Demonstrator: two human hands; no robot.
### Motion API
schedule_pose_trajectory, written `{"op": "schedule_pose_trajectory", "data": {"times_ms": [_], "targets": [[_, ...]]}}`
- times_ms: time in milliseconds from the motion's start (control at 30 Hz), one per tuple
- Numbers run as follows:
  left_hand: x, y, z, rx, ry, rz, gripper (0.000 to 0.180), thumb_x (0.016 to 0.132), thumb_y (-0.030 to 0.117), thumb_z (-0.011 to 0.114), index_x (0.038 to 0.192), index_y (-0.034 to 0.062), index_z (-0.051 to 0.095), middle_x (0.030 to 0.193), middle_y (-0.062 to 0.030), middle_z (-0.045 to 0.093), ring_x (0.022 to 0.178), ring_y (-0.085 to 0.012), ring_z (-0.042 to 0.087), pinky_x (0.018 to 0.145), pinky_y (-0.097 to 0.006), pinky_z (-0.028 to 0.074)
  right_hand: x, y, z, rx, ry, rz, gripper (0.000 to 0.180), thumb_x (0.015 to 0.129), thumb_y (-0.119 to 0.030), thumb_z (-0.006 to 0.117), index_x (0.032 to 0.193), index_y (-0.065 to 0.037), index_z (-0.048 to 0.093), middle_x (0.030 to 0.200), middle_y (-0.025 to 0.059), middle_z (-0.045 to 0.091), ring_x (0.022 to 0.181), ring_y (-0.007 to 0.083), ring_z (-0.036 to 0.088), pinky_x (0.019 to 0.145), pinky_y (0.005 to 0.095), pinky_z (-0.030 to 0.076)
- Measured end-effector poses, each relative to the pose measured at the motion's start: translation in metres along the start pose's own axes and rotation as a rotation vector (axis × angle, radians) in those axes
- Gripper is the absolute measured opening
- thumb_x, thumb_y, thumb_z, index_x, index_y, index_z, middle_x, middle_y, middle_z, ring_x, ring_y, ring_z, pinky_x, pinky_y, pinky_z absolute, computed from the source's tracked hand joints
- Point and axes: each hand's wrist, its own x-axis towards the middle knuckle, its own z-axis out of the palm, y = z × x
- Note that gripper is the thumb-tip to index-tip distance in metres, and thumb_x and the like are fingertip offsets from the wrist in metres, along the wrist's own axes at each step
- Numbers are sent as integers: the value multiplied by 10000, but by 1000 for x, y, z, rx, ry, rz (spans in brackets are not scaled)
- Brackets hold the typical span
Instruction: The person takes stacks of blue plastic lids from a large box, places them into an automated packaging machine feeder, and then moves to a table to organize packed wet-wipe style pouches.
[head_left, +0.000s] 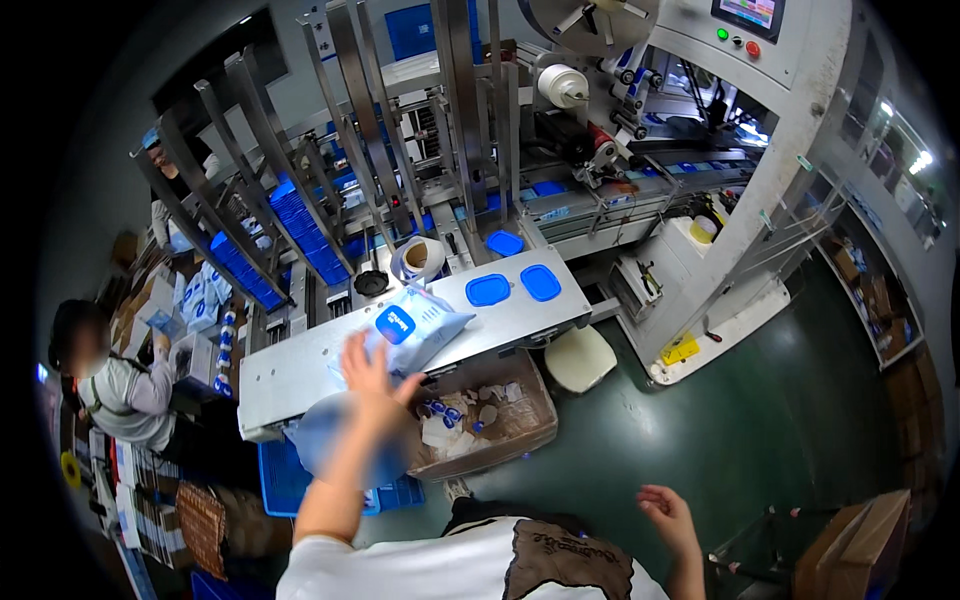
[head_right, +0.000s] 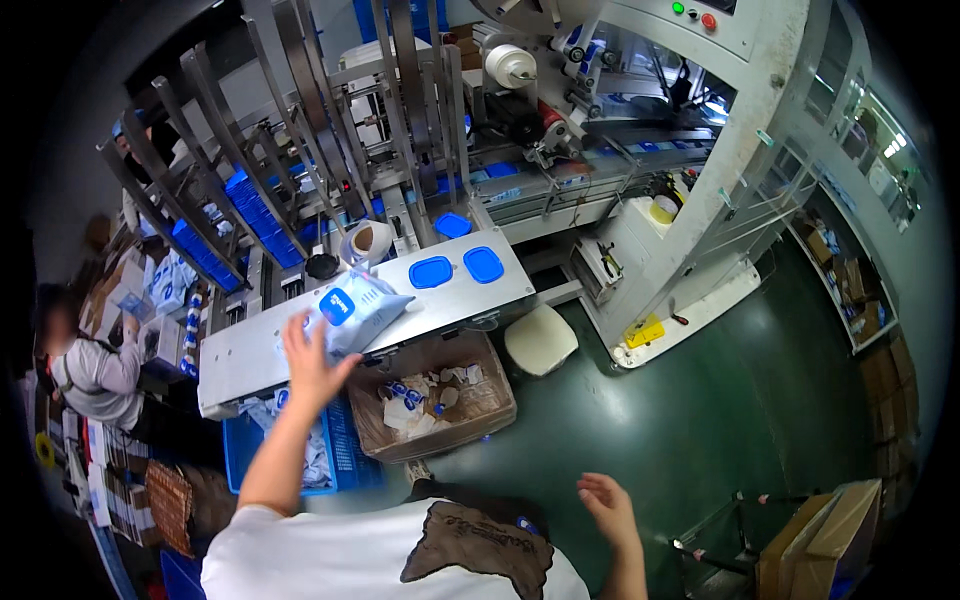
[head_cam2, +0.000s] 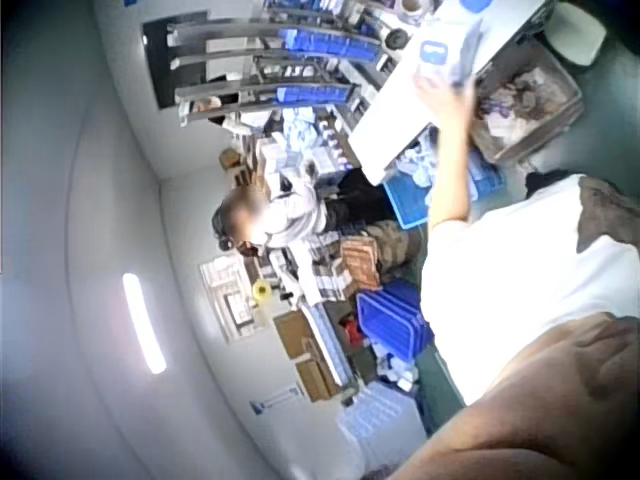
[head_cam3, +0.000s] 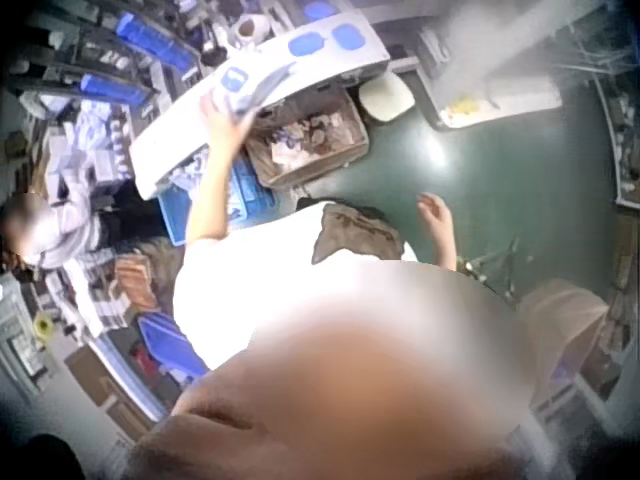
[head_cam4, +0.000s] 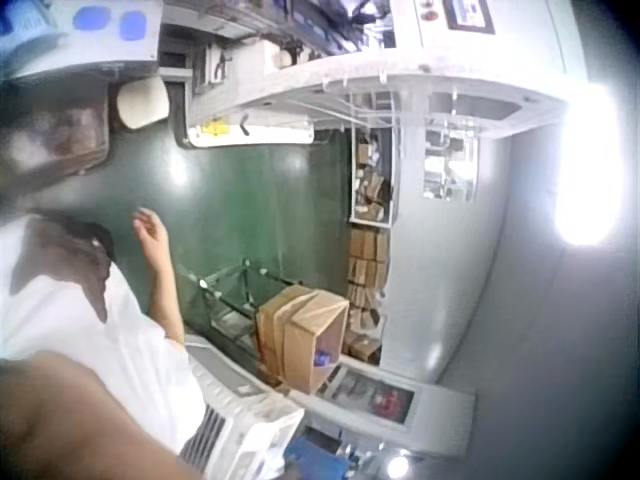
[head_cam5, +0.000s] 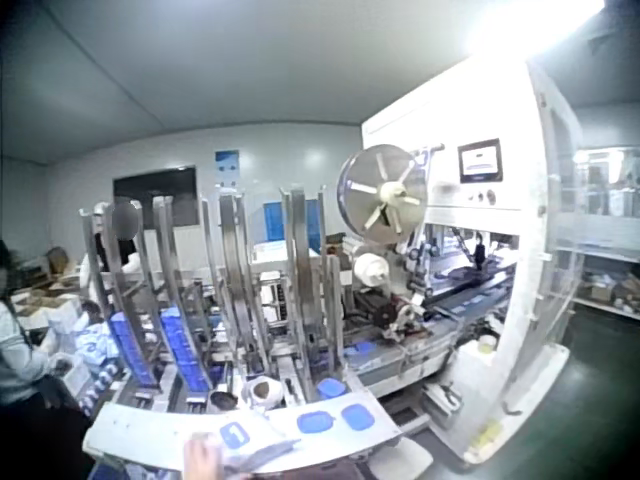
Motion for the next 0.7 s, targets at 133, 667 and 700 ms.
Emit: {"op": "schedule_pose_trajectory", "data": {"times_ms": [133, 667, 700], "targets": [[-27, -89, -7, -99, -284, -385, 1089, 484, 433, 787, 1331, 12, 246, 1278, -239, 345, 1186, -409, 303, 981, -456, 283, 9, -7, 4, 79, -145, 19, 310, 824, -48, 577, 1127, -11, 521, 1028, 95, 596, 928, 131, 558, 813, 255, 444], [38, -61, 13, 414, -413, -339, 1127, 598, 649, 635, 1333, -81, 191, 1407, -278, 119, 1315, -381, 143, 1037, -513, 153, 112, -65, 26, -74, -245, 76, 321, 828, -25, 553, 1142, 12, 498, 1046, 112, 591, 933, 147, 568, 816, 244, 445], [40, -61, 18, 324, -400, -351, 1083, 613, 580, 665, 1318, -101, 203, 1383, -286, 194, 1297, -391, 197, 1037, -500, 175, 118, -73, 31, -111, -243, 87, 324, 827, -24, 554, 1144, 9, 497, 1046, 110, 591, 933, 144, 567, 815, 243, 444]]}}
